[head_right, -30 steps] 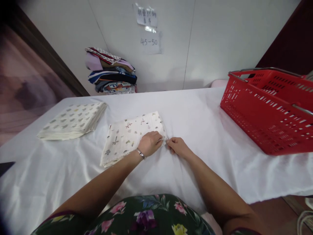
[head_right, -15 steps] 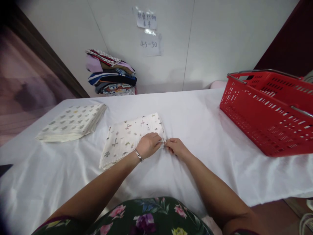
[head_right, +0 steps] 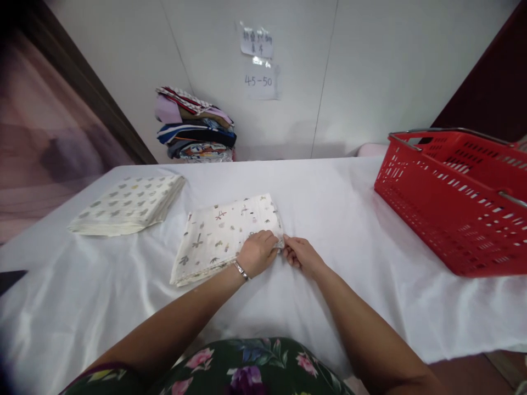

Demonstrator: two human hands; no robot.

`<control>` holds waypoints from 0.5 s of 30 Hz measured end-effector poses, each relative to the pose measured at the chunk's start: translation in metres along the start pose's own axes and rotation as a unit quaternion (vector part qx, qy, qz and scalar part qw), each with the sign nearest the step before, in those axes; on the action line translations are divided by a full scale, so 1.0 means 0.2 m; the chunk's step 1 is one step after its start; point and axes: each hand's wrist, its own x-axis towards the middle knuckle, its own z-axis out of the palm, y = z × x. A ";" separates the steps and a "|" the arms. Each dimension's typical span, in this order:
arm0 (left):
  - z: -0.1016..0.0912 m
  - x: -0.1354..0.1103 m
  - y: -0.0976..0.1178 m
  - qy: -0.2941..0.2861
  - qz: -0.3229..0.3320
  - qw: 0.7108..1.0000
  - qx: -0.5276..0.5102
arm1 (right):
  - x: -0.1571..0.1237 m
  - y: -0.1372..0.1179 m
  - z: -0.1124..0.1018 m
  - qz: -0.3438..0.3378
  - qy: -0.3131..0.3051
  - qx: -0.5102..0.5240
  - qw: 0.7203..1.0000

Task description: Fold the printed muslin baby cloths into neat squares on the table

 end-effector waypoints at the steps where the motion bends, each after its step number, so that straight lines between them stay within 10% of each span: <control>1: 0.01 0.00 0.01 0.003 0.003 1.000 0.007 | 0.00 0.00 0.01 -0.001 0.009 -0.011 1.000; 15: -0.05 -0.29 -0.13 0.008 -0.039 0.998 0.051 | 0.00 0.07 -0.01 0.001 0.028 -0.140 0.990</control>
